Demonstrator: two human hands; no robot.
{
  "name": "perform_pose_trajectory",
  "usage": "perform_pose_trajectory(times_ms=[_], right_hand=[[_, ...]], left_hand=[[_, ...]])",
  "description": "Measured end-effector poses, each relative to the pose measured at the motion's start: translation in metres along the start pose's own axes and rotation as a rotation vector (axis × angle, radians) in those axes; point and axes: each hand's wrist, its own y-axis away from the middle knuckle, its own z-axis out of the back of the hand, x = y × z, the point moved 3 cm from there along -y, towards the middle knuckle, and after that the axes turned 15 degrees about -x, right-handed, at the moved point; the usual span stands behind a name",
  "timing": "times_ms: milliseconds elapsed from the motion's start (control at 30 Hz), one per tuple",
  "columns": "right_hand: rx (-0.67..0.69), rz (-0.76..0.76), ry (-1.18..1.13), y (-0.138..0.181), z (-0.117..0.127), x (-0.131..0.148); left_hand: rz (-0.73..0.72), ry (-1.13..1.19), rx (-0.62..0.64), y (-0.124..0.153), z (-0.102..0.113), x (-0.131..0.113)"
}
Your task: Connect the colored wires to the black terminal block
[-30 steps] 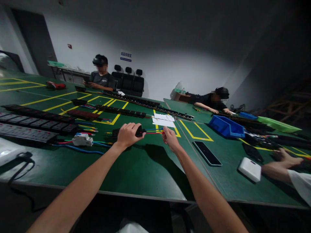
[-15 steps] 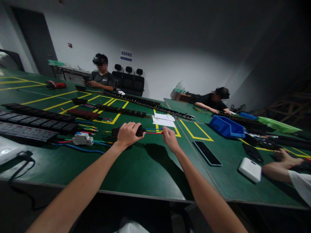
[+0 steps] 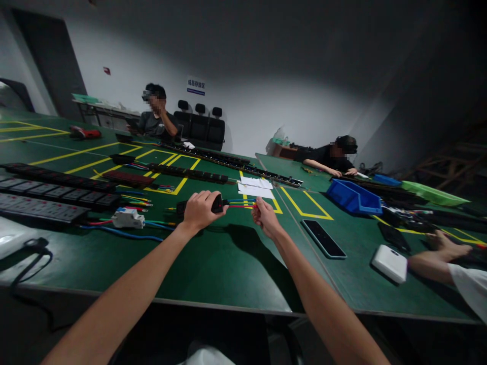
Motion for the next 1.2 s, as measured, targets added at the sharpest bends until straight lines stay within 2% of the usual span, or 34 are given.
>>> perform_pose_trajectory(times_ms=[100, 200, 500, 567, 767, 900, 1033, 1200], right_hand=[[0.011, -0.018, -0.016, 0.001, 0.0, 0.0], [-0.012, 0.053, 0.06, -0.002, 0.002, 0.0], [-0.067, 0.496, 0.463, -0.006, 0.009, 0.008], [-0.059, 0.486, 0.45, -0.006, 0.008, 0.007], [-0.035, 0.114, 0.149, -0.004, 0.005, 0.001], [0.004, 0.034, 0.054, -0.002, 0.003, 0.0], [-0.007, 0.113, 0.148, -0.006, 0.006, -0.002], [-0.051, 0.442, 0.455, -0.009, 0.01, 0.004]], left_hand=[[0.009, 0.013, 0.002, 0.0, 0.0, 0.0], [-0.004, 0.015, 0.033, 0.0, 0.0, 0.0], [-0.058, -0.009, 0.133, 0.001, -0.002, 0.0], [-0.062, -0.01, 0.139, 0.001, -0.003, 0.0], [-0.022, 0.024, 0.087, 0.0, -0.001, 0.0], [-0.011, 0.035, 0.053, -0.001, 0.0, 0.0], [-0.033, 0.015, 0.078, 0.0, -0.001, 0.0], [-0.064, -0.017, 0.128, 0.0, -0.001, 0.0]])
